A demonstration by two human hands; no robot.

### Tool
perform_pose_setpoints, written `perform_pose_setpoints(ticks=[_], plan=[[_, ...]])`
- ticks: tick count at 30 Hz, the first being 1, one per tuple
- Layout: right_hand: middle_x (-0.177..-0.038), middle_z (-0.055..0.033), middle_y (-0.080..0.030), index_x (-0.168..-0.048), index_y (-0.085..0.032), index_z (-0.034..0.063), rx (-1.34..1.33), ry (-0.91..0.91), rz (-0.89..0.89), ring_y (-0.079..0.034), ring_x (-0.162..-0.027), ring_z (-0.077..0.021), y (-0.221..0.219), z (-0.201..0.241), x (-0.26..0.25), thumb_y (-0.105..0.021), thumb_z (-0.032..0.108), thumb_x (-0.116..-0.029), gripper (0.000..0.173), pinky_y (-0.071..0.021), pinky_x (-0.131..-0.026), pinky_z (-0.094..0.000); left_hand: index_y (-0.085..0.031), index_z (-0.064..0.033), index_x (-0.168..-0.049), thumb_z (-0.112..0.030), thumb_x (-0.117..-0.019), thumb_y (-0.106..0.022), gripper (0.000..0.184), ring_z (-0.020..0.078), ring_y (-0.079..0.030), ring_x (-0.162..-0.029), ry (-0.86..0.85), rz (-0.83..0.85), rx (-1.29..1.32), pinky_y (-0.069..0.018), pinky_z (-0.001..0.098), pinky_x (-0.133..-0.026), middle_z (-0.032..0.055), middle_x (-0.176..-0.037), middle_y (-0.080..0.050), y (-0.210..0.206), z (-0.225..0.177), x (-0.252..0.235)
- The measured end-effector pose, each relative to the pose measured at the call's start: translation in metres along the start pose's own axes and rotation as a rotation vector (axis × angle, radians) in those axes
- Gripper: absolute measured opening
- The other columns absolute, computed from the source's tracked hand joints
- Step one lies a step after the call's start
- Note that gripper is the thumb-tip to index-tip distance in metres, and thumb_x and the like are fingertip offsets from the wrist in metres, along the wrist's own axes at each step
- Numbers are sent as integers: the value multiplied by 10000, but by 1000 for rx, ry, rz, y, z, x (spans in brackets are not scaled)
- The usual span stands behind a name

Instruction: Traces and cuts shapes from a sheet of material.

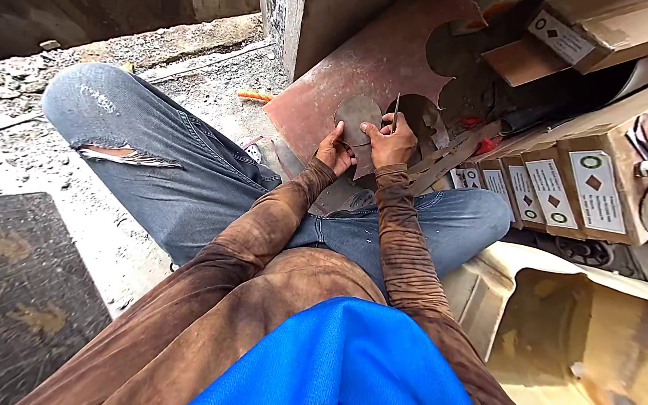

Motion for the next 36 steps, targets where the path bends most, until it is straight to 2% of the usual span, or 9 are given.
perform_pose_setpoints(ticks=[4,8,12,15,19,26,30,34,36], plan=[[-849,-86,-690,-1195,-690,84,4,33,-22,-666,-776,-274,-1,-2,4,-846,438,-815,542,-538,-752,-537,-553,-122,-1269,-389,-1072,-442,350,253,-696,-986,-59,-12,28,-600,455,-785,130,-1138,-689,-5,-2,-3],[-881,-104,-711,-1239,-680,68,-44,59,25,-683,-799,-288,0,-6,7,-808,374,-868,498,-550,-771,-540,-532,-75,-1295,-219,-1086,-482,258,226,-683,-1019,-100,-146,-55,-587,435,-867,123,-1145,-678,-8,-2,-9],[-878,-93,-718,-1260,-631,56,-307,-11,169,-621,-568,-203,14,-19,10,-709,221,-974,340,-550,-513,-381,-538,-69,-1329,-257,-1083,-506,312,233,-689,-1028,-64,-188,-135,-595,433,-854,132,-1183,-680,-5,-2,-12],[-875,-47,-750,-1190,-682,48,-326,-60,130,-653,-580,-135,10,-25,-1,-801,200,-881,365,-569,-543,-338,-541,-64,-1336,-284,-1085,-499,336,227,-684,-1016,-32,-179,-182,-590,419,-830,134,-1189,-676,-4,1,-13],[-873,-57,-742,-1133,-687,50,-286,-104,49,-702,-777,-162,3,-21,-1,-853,169,-807,384,-578,-769,-399,-543,-68,-1331,-294,-1085,-496,337,236,-685,-1014,-26,-165,-172,-591,431,-827,138,-1188,-677,-4,3,-13],[-806,-79,-700,-1082,-662,16,-418,-210,43,-651,-614,-157,4,-32,-7,-926,139,-711,472,-582,-613,-362,-518,-121,-1332,-418,-1101,-371,404,274,-667,-1039,-76,-77,-122,-583,480,-788,139,-1208,-654,-6,-3,-10],[-801,-81,-691,-1083,-665,9,-425,-244,56,-637,-609,-155,5,-34,-8,-939,149,-703,489,-576,-614,-356,-501,-135,-1362,-477,-1103,-319,466,284,-651,-1093,-78,-55,-102,-572,504,-838,140,-1246,-643,-7,-5,-8],[-771,-66,-675,-1051,-669,15,-415,-258,54,-622,-595,-142,7,-33,-9,-952,164,-687,485,-565,-607,-344,-507,-148,-1355,-534,-1096,-257,528,287,-666,-1050,-88,-50,-111,-584,491,-784,135,-1220,-656,-8,-5,-7],[-770,-73,-675,-1057,-670,9,-407,-261,68,-623,-605,-155,7,-33,-8,-946,171,-692,485,-567,-621,-366,-487,-151,-1381,-555,-1091,-234,558,293,-653,-1081,-81,-44,-122,-575,507,-818,141,-1247,-642,-7,-6,-6]])
Point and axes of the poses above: each hand's wrist, its own x-axis away from the middle knuckle, its own y-axis out of the back of the hand, z = x × y, the point moved 2 cm from there along -x, towards the middle knuckle
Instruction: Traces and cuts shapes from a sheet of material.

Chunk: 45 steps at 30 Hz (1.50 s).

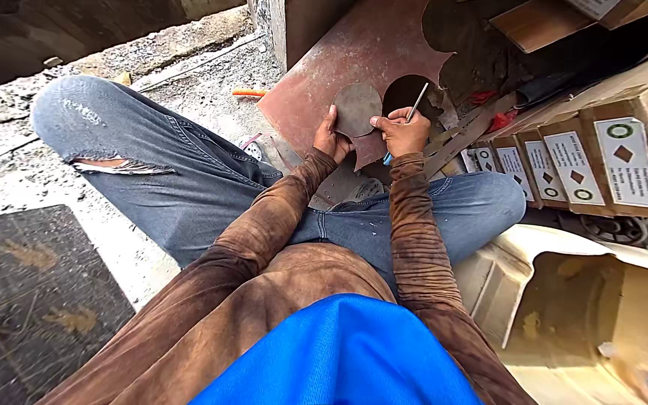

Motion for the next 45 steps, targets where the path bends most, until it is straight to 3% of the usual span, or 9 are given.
perform_pose_setpoints(ticks=[11,16,23,28,34,41,43,45], plan=[[-721,-48,-651,-1030,-667,17,-10,6,27,-612,-580,-132,1,-2,-1,-945,153,-687,462,-562,-593,-337,-491,-148,-1385,-563,-1090,-234,570,289,-655,-1096,-35,25,15,-577,504,-842,138,-1253,-646,1,-1,-2],[-703,-40,-653,-1023,-657,22,-15,14,49,-609,-559,-120,3,-4,-2,-945,153,-688,462,-559,-577,-322,-528,-118,-1291,-374,-1094,-413,343,258,-684,-1031,-32,-14,57,-593,470,-847,129,-1156,-677,-3,-2,1],[-712,-46,-654,-1020,-651,20,-20,23,50,-611,-567,-124,2,-4,-1,-944,157,-690,462,-560,-589,-325,-532,-107,-1272,-337,-1108,-406,310,244,-686,-1030,-37,-42,42,-593,452,-866,124,-1133,-680,-3,-2,-1],[-716,-42,-653,-1023,-648,21,-35,27,39,-615,-575,-127,0,0,4,-940,148,-690,461,-559,-590,-328,-599,-58,-1150,-81,-1010,-569,145,198,-705,-926,-45,-110,-14,-599,397,-836,105,-1021,-713,-4,-1,0],[-724,-44,-652,-999,-657,34,5,22,30,-616,-591,-140,0,7,11,-928,151,-699,421,-560,-608,-352,-595,-25,-1162,-39,-983,-594,180,224,-695,-952,-51,-149,-13,-588,426,-866,133,-1047,-701,1,2,-2],[-761,-52,-645,-972,-652,42,136,64,20,-626,-712,-181,-1,14,15,-922,194,-715,403,-536,-725,-418,-606,0,-1131,11,-953,-616,179,220,-695,-923,-133,-241,-40,-592,410,-844,138,-1014,-703,-3,2,-1],[-761,-52,-652,-992,-658,42,115,75,52,-630,-703,-176,0,11,13,-924,205,-716,416,-542,-719,-413,-611,11,-1132,17,-939,-637,195,229,-695,-929,-150,-272,-50,-591,419,-850,148,-1022,-703,-2,3,-3],[-739,-45,-651,-1023,-668,28,-13,104,86,-619,-628,-152,6,6,10,-914,258,-750,433,-556,-642,-369,-609,20,-1133,18,-934,-647,202,231,-691,-931,-159,-291,-49,-589,419,-857,151,-1026,-698,-3,2,-3]])
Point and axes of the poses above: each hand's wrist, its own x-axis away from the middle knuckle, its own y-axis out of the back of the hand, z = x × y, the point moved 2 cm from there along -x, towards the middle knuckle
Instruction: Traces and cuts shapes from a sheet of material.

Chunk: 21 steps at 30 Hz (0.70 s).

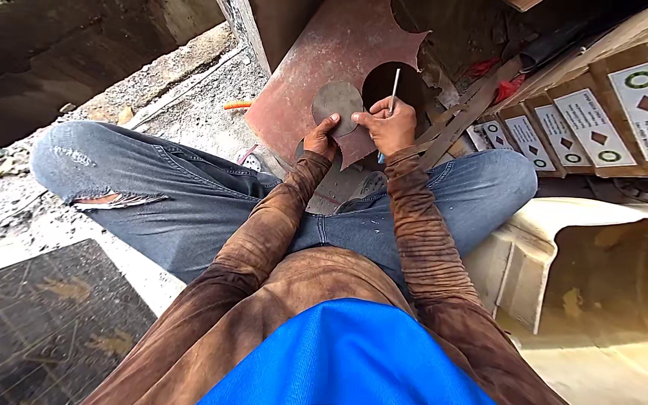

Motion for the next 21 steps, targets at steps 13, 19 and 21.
perform_pose_setpoints(ticks=[13,19,21], plan=[[-896,-47,-687,-1333,-534,1,-393,109,-114,-652,-678,-133,81,13,37,-400,131,-1063,329,-577,-619,-295,-601,47,-1173,10,-931,-677,257,232,-684,-951,76,-48,80,-588,410,-873,166,-1061,-690,-12,6,1],[-778,5,-614,-1273,-544,91,-857,-226,139,-640,-652,-123,75,-9,52,-277,235,-1114,342,-597,-658,-320,-551,29,-1245,12,-966,-622,289,227,-666,-997,128,-7,120,-573,409,-907,162,-1124,-660,-18,-1,2],[-902,11,-661,-1307,-543,131,-869,-152,245,-678,-804,-145,95,6,58,-220,320,-1100,427,-602,-759,-353,-542,13,-1246,10,-979,-594,273,217,-663,-994,154,11,137,-573,402,-900,149,-1121,-655,-18,-5,4]])
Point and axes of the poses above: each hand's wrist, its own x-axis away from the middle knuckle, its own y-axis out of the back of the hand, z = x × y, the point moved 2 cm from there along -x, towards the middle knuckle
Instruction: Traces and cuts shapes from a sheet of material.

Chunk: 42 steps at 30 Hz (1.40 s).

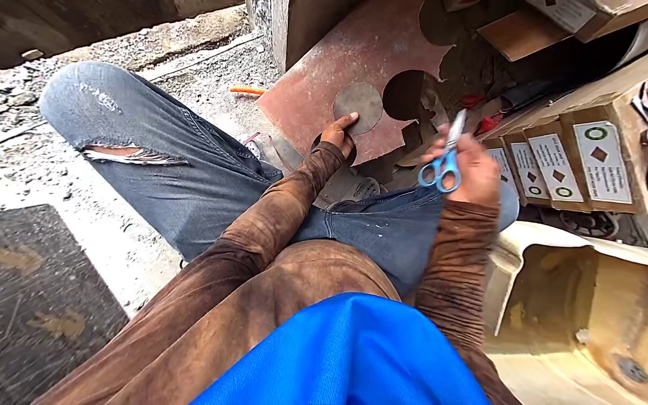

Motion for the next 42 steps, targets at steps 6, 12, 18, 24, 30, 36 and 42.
perform_pose_setpoints(ticks=[6,12,18,24,30,36,42], plan=[[-1029,-88,-715,-1282,-586,82,459,13,-89,-724,-849,-227,16,-6,55,-415,218,-1055,315,-636,-697,-437,-521,-13,-1268,-11,-995,-571,277,211,-659,-1005,40,62,15,-573,397,-892,140,-1135,-646,-4,0,1],[-1322,-369,-531,-1372,-610,-16,1631,217,-830,-548,-1226,-485,52,34,126,-485,225,-1029,437,-442,-1042,-555,-520,-12,-1268,-23,-1001,-573,273,215,-659,-1002,42,54,20,-569,388,-888,145,-1136,-643,-12,4,10],[-1328,-403,-516,-1456,-521,-51,1707,201,-859,-517,-1234,-559,84,-20,138,-472,368,-1059,579,-420,-1059,-620,-534,11,-1283,-31,-976,-623,323,234,-664,-1008,-22,8,-59,-576,410,-880,164,-1151,-653,-12,21,4],[-1241,-267,-682,-1370,-635,-3,1569,251,-844,-655,-1169,-422,85,-29,167,-452,91,-1007,418,-482,-1016,-568,-550,39,-1267,-18,-958,-658,332,236,-668,-1005,-40,-42,-67,-578,406,-887,177,-1149,-658,-13,17,5],[-947,-223,-720,-1487,-521,41,1538,74,-594,-692,-797,-379,101,-9,176,-673,168,-885,634,-537,-762,-602,-574,30,-1219,-5,-940,-671,297,228,-672,-937,-23,-53,-78,-584,396,-825,169,-1088,-669,-13,7,9],[-856,-94,-722,-1287,-617,-47,1076,57,-459,-716,-707,-171,100,7,179,-651,108,-946,376,-636,-670,-367,-590,36,-1224,-21,-919,-711,333,229,-676,-963,-6,-78,-73,-583,397,-847,173,-1111,-677,-10,3,9],[-991,-11,-734,-1241,-504,109,347,491,-194,-721,-879,-155,36,25,127,-720,273,-932,411,-613,-753,-309,-567,44,-1263,-7,-931,-687,356,248,-654,-1023,14,-63,-33,-568,413,-896,189,-1172,-655,-28,20,15]])
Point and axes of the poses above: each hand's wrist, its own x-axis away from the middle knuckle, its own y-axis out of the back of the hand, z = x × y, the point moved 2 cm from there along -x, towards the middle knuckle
